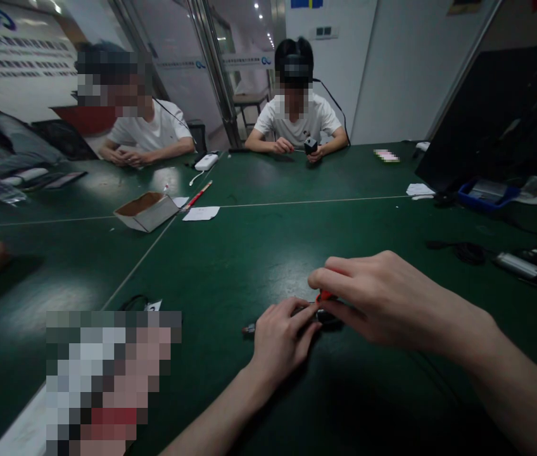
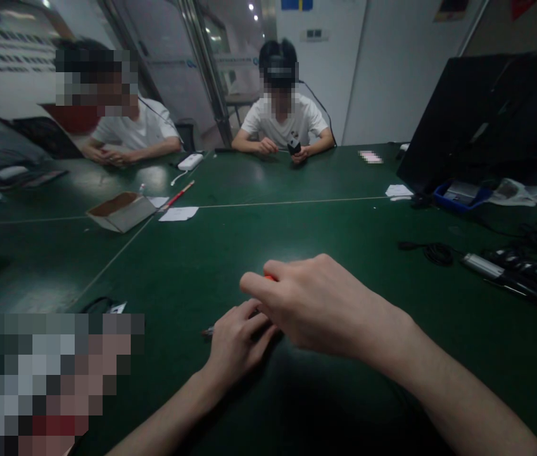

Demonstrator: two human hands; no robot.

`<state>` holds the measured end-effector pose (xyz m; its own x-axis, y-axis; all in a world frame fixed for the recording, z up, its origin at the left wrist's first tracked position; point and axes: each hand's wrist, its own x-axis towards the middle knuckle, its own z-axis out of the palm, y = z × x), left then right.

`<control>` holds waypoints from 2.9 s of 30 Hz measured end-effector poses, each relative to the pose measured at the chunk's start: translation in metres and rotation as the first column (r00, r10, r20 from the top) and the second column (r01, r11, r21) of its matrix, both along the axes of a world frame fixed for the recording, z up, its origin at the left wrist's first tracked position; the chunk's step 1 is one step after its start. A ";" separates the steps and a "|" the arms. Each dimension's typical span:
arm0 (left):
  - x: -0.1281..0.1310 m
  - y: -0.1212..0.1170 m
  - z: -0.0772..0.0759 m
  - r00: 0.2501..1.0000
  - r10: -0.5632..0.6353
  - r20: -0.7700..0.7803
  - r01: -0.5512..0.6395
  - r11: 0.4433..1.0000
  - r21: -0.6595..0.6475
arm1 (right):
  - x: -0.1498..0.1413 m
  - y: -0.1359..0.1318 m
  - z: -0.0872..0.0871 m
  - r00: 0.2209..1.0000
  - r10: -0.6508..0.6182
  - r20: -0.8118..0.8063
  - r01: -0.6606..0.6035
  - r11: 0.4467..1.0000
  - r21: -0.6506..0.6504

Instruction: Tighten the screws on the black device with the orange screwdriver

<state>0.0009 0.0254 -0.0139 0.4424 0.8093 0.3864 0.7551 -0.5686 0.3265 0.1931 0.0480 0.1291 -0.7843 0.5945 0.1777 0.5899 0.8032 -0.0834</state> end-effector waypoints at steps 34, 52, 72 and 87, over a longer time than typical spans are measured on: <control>0.000 0.000 -0.002 0.999 0.013 0.041 -0.014 1.000 0.002 | -0.005 0.001 -0.002 0.993 0.060 -0.098 -0.066 0.996 -0.065; -0.003 -0.001 -0.005 0.996 -0.029 0.083 0.038 0.994 -0.107 | 0.003 0.012 -0.003 0.999 -0.015 -0.051 0.013 0.999 -0.047; -0.006 0.000 -0.002 0.998 -0.057 0.022 0.058 0.997 -0.052 | 0.000 0.002 0.001 0.996 0.056 -0.068 -0.062 0.994 -0.091; -0.006 0.001 0.003 0.996 -0.079 -0.050 0.072 0.988 -0.135 | 0.003 0.006 0.001 0.997 0.028 -0.070 -0.036 0.994 -0.105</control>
<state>-0.0048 0.0267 -0.0113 0.5216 0.8154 0.2512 0.7308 -0.5789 0.3618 0.1958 0.0542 0.1298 -0.7915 0.5875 0.1686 0.5540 0.8061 -0.2082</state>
